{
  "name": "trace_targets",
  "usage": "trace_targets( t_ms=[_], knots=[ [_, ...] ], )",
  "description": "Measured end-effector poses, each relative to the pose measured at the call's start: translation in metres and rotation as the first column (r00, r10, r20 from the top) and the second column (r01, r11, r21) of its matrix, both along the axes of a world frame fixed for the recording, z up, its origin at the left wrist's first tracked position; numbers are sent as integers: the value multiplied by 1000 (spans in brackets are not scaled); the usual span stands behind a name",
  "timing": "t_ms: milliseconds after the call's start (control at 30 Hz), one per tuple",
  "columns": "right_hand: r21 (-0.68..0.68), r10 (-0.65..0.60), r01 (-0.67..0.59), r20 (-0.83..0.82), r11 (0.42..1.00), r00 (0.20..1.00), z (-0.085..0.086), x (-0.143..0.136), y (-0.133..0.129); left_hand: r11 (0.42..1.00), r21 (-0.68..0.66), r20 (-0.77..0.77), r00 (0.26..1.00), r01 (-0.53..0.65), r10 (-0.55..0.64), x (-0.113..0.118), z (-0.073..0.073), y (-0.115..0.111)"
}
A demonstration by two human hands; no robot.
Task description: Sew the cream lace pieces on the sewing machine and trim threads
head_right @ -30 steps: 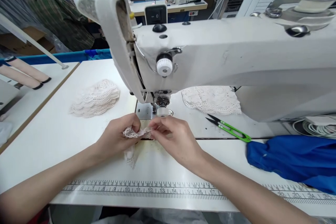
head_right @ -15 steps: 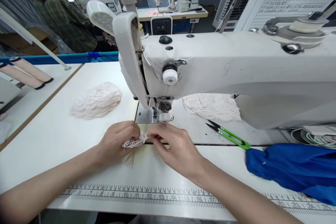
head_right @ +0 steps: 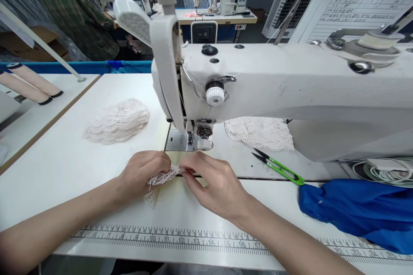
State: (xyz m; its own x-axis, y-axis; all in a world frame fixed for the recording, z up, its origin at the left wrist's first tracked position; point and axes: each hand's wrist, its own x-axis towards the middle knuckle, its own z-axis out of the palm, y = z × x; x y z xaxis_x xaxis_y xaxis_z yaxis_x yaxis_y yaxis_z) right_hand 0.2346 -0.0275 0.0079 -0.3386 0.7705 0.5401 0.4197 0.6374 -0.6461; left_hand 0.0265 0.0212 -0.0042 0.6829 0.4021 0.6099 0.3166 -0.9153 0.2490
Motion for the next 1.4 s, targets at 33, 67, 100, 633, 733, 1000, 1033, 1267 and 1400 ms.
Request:
trace_targets(
  t_ms=[33, 67, 100, 633, 733, 1000, 1033, 1267, 1400],
  knots=[
    [23, -6, 6, 11, 1000, 1000, 1, 0, 0, 1000, 12, 6, 1000, -6, 6, 1, 1, 0],
    [51, -17, 16, 28, 999, 999, 1, 0, 0, 1000, 25, 11, 1000, -11, 11, 1, 2, -1],
    [84, -29, 25, 46, 996, 999, 2, 1, 0, 999, 38, 19, 1000, -16, 15, 2, 3, -1],
    [662, -74, -217, 382, 718, 921, 12, 12, -4, 826, -556, 151, 989, 88, -4, 8, 20, -19],
    [377, -46, -54, 251, 925, 967, 2, 5, -2, 718, -693, -28, 997, -71, 72, 10, 19, -17],
    [-167, -152, 197, 250, 966, 956, -12, -3, 16, 886, -264, -247, 915, -381, 319, 14, 5, -10],
    [-166, -174, 225, 277, 960, 945, -13, -3, 18, 902, -191, -225, 912, -387, 344, 14, 4, -11],
    [-189, -232, 314, 360, 931, 904, -14, -2, 28, 942, 262, -287, 914, -212, 286, 11, 3, -27],
    [-177, -255, 328, 340, 928, 905, -14, 2, 30, 939, 282, -383, 875, -195, 296, 11, 5, -32]
  ],
)
